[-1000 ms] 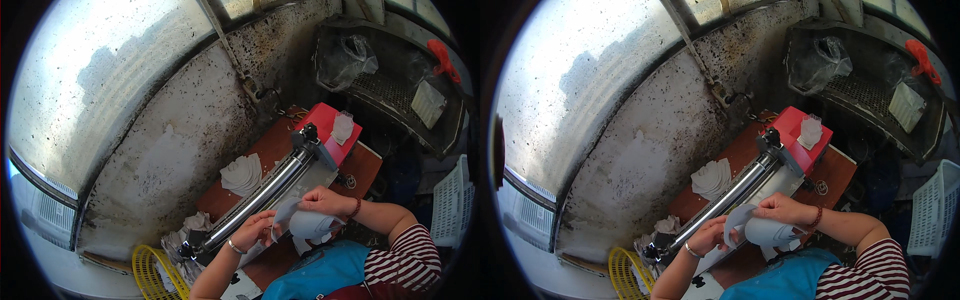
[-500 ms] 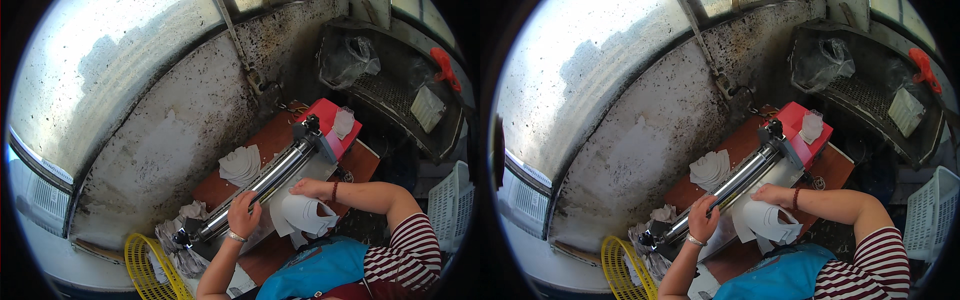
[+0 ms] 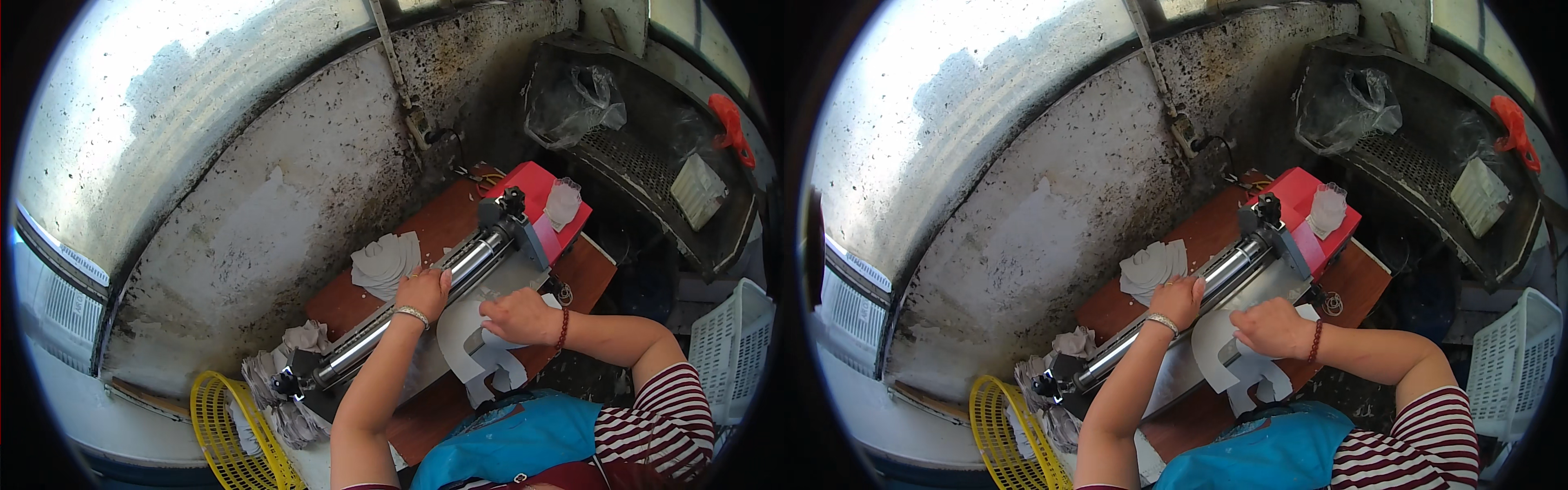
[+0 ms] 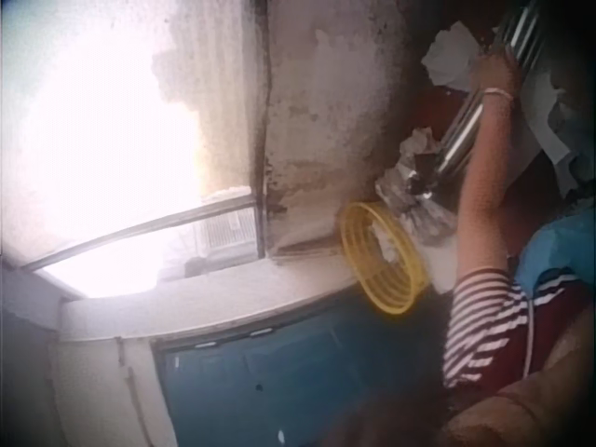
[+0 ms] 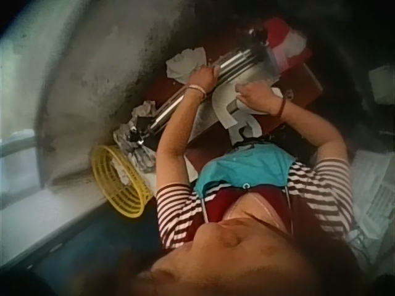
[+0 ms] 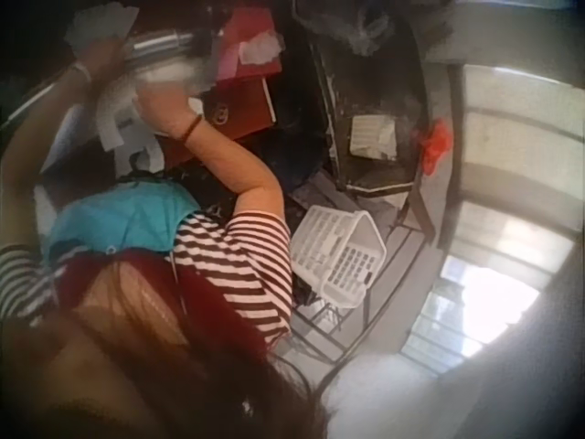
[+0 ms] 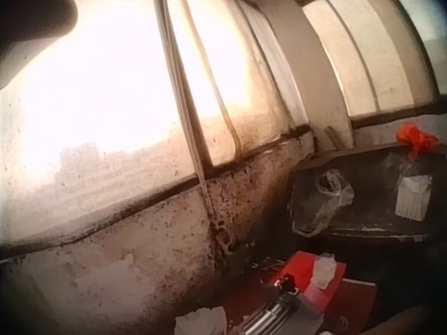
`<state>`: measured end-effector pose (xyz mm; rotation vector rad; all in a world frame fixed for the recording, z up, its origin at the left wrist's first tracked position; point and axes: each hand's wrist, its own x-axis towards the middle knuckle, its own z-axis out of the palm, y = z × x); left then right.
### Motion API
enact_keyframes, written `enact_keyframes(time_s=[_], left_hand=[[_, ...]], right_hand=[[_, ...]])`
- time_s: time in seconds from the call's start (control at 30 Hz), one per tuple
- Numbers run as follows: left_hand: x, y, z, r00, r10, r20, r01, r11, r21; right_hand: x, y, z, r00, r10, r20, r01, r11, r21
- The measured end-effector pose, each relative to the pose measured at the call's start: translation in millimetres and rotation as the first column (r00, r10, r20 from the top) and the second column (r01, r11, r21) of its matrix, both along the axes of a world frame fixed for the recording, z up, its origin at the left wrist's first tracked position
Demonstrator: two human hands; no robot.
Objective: The person feeds fabric pieces through a roller machine by hand, collects the processed pieces on the other side, and gathers the finished stack.
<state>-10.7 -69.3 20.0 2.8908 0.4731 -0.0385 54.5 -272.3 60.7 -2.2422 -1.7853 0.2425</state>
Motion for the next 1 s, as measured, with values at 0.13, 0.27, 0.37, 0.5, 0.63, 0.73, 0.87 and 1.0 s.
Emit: enact_keyframes(time_s=[0.13,0.27,0.37,0.5,0.63,0.73,0.87,1.0], left_hand=[[10.2,-2.6,-6.2,0.999,0.021,0.039,-0.019,0.999,-0.050],[13.4,-4.6,0.5,0.999,0.032,0.005,-0.031,0.994,-0.103],[13.2,2.3,7.1,0.994,0.066,-0.082,-0.084,0.967,-0.241],[7.4,28.5,-11.9,0.976,0.123,-0.179,-0.189,0.887,-0.421],[6.9,53.3,-31.6,0.981,0.127,-0.145,-0.186,0.821,-0.540],[13.8,53.8,-25.4,0.959,0.146,-0.243,-0.264,0.773,-0.577],[15.0,62.5,-38.3,0.946,0.127,-0.298,-0.282,0.778,-0.561],[16.2,64.4,-49.2,0.982,0.116,-0.149,-0.184,0.769,-0.612]], right_hand=[[-16.6,2.1,-24.5,0.978,0.191,-0.082,-0.197,0.977,-0.082],[-28.0,10.2,-39.1,0.988,0.129,-0.081,-0.133,0.990,-0.049],[-26.1,17.2,-44.4,0.988,0.116,-0.101,-0.121,0.992,-0.044],[-23.2,25.5,-43.8,0.987,0.110,-0.116,-0.114,0.993,-0.029],[-18.3,29.6,-43.1,0.991,0.065,-0.120,-0.060,0.997,0.049],[-13.4,23.0,-36.3,0.984,0.057,-0.171,-0.038,0.993,0.109],[-22.4,14.1,-18.2,0.976,0.154,-0.156,-0.163,0.986,-0.041],[-13.5,23.6,-34.8,0.991,0.117,-0.060,-0.123,0.987,-0.103]])
